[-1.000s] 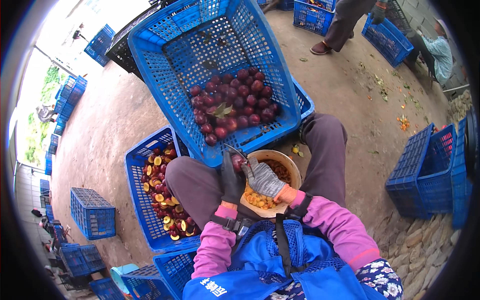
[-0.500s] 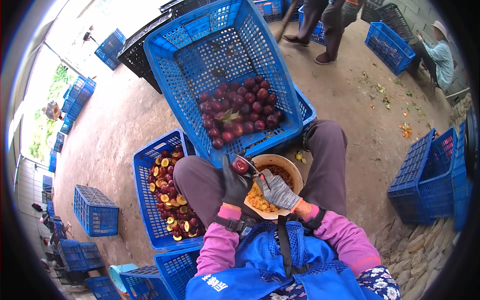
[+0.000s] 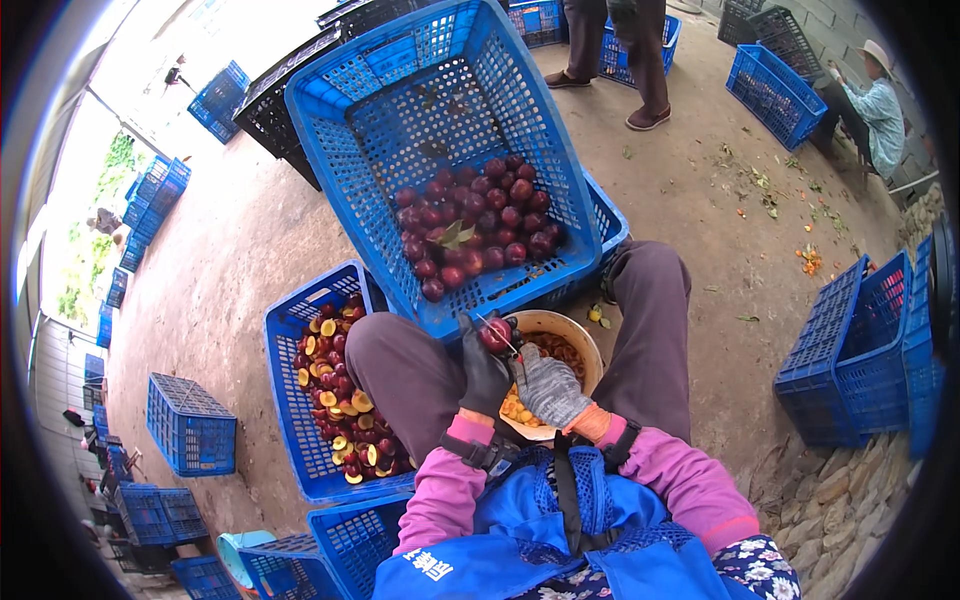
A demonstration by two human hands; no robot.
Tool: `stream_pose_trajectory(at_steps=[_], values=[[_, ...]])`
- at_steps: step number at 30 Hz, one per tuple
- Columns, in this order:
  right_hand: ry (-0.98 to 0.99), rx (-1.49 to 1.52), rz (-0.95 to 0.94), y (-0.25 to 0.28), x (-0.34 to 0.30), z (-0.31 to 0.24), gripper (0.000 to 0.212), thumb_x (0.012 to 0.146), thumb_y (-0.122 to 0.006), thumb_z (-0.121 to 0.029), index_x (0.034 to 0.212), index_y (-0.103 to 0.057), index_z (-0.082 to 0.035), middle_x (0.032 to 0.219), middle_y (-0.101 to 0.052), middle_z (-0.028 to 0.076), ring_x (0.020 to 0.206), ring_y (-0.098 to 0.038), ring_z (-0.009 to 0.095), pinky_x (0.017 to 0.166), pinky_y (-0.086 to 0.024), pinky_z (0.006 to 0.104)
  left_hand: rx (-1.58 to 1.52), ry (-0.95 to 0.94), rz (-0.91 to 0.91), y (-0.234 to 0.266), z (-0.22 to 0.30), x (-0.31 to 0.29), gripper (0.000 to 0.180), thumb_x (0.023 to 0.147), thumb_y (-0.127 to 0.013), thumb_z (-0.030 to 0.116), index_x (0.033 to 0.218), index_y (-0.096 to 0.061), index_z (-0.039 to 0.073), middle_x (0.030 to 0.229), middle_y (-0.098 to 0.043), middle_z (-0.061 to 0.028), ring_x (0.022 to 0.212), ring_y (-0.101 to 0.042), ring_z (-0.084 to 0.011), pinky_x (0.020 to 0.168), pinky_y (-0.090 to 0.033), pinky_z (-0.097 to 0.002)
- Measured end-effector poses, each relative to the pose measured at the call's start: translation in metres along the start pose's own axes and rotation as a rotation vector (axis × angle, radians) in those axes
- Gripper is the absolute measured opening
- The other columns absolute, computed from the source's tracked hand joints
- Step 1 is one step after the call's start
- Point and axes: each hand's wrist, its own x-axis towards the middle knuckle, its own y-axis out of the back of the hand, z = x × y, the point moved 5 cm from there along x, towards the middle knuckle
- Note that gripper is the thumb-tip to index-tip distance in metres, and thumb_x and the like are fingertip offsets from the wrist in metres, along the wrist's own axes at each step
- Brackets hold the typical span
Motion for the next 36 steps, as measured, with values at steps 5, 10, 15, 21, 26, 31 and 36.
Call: stream_pose_trajectory(at_steps=[5, 10, 15, 21, 26, 31, 36], values=[[-0.074, 0.058, -0.042, -0.017, -0.001, 0.012, 0.028, 0.087, -0.046, -0.025, 0.094, -0.049, 0.002, 0.055, -0.053, 0.019, 0.047, -0.053, 0.034, 0.043, -0.041, 0.0441, 0.114, -0.056, 0.053, 0.012, -0.002, 0.008, 0.048, 0.09, -0.038, 0.048, 0.112, -0.044, 0.006, 0.087, -0.057, -0.008, 0.072, -0.056, -0.0177, 0.066, -0.048, -0.0261], [-0.057, 0.088, -0.048, -0.021, 0.003, 0.009, 0.028, 0.087, -0.047, -0.024, 0.095, -0.049, 0.003, 0.056, -0.052, 0.02, 0.048, -0.053, 0.033, 0.043, -0.041, 0.0437, 0.42, -0.279, -0.103, 0.011, 0.007, 0.008, 0.054, 0.093, -0.033, 0.045, 0.125, -0.033, 0.001, 0.086, -0.057, -0.0085, 0.075, -0.056, -0.0165, 0.072, -0.047, -0.029], [-0.114, 0.181, -0.105, -0.018, 0.006, 0.014, 0.03, 0.086, -0.047, -0.022, 0.099, -0.048, 0.005, 0.058, -0.052, 0.021, 0.049, -0.053, 0.032, 0.044, -0.041, 0.0429, 1.069, -0.637, -0.264, -0.025, 0.021, -0.003, 0.053, 0.095, -0.032, 0.041, 0.127, -0.032, 0.0, 0.084, -0.057, -0.0076, 0.075, -0.055, -0.015, 0.072, -0.046, -0.0266], [0.137, 0.121, -0.09, -0.026, 0.008, 0.016, 0.032, 0.084, -0.046, -0.015, 0.104, -0.05, 0.009, 0.08, -0.055, 0.027, 0.054, -0.055, 0.033, 0.045, -0.042, 0.0405, 0.89, -0.444, -0.311, -0.003, 0.021, 0.018, 0.038, 0.096, -0.034, 0.036, 0.105, -0.045, 0.002, 0.08, -0.054, -0.0051, 0.076, -0.053, -0.0141, 0.074, -0.044, -0.025], [0.047, 0.169, -0.105, -0.019, 0.015, 0.029, 0.032, 0.086, -0.045, -0.019, 0.104, -0.049, 0.007, 0.068, -0.056, 0.023, 0.05, -0.054, 0.032, 0.044, -0.041, 0.0413, 0.485, -0.105, -0.272, -0.034, 0.019, 0.001, 0.03, 0.095, -0.038, 0.035, 0.085, -0.045, 0.007, 0.078, -0.048, -0.0024, 0.078, -0.05, -0.0133, 0.08, -0.042, -0.0265], [0.029, 0.224, -0.222, -0.013, 0.016, 0.026, 0.031, 0.087, -0.044, -0.024, 0.1, -0.047, 0.004, 0.057, -0.054, 0.02, 0.05, -0.054, 0.034, 0.046, -0.04, 0.0438, 0.528, -0.067, -0.145, -0.004, 0.022, -0.006, 0.028, 0.091, -0.047, 0.031, 0.101, -0.045, 0.004, 0.093, -0.049, -0.005, 0.086, -0.051, -0.0161, 0.081, -0.043, -0.0279], [0.042, 0.202, -0.262, -0.024, 0.021, 0.023, 0.03, 0.088, -0.043, -0.026, 0.098, -0.048, 0.003, 0.057, -0.054, 0.02, 0.053, -0.055, 0.035, 0.049, -0.041, 0.0456, 0.985, -0.314, -0.012, 0.002, 0.038, 0.002, 0.051, 0.088, -0.052, 0.026, 0.125, -0.031, -0.003, 0.101, -0.05, -0.0077, 0.092, -0.051, -0.015, 0.08, -0.044, -0.0275]])
